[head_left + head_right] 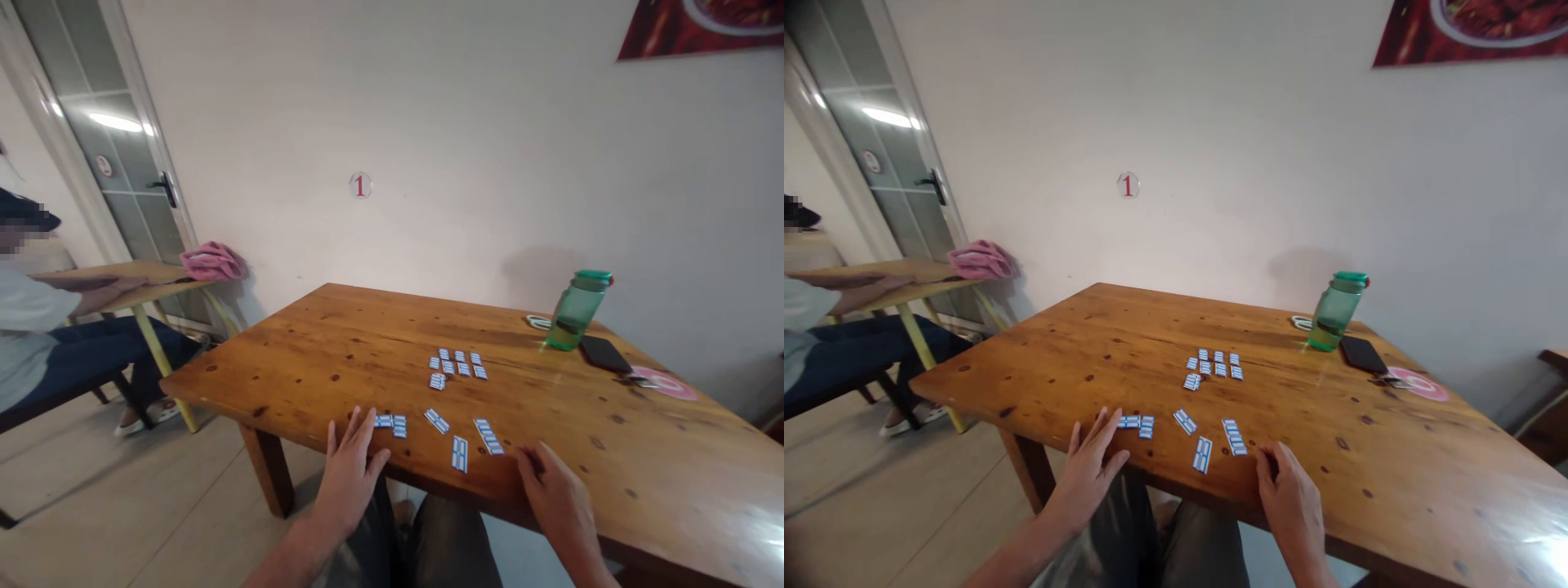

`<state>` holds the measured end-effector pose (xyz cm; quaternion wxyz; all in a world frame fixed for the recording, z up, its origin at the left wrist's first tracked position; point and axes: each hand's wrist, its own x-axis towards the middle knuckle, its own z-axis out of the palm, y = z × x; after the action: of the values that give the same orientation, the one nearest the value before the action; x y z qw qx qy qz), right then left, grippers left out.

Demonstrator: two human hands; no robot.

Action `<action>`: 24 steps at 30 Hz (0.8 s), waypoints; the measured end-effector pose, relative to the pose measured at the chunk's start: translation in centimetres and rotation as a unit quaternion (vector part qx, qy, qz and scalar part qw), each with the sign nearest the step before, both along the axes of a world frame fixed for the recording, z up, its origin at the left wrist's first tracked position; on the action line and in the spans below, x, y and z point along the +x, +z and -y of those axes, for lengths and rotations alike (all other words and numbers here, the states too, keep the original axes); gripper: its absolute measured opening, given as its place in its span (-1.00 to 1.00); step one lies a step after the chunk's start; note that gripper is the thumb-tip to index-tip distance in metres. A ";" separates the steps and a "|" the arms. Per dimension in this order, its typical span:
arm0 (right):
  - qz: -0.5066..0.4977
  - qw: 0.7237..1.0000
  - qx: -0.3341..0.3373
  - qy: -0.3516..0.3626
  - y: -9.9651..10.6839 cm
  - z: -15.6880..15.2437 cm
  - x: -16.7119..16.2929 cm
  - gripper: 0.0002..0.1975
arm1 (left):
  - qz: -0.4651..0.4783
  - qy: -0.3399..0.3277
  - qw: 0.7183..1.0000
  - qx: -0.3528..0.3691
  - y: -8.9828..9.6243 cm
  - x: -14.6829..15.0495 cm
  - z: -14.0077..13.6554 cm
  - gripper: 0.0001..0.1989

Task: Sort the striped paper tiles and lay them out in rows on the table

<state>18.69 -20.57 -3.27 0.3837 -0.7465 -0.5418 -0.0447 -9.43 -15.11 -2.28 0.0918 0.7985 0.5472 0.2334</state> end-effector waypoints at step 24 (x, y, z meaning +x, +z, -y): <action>0.252 0.954 0.127 0.099 -1.8 1.6 -6.4 -0.59 | 0.307 -0.078 0.938 -0.138 1.4 1.0 3.4 -0.80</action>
<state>12.27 -22.20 -5.04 0.3286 -0.5984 -0.6821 -0.2619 -8.44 -18.53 -0.90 0.3830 0.7074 0.4553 0.3817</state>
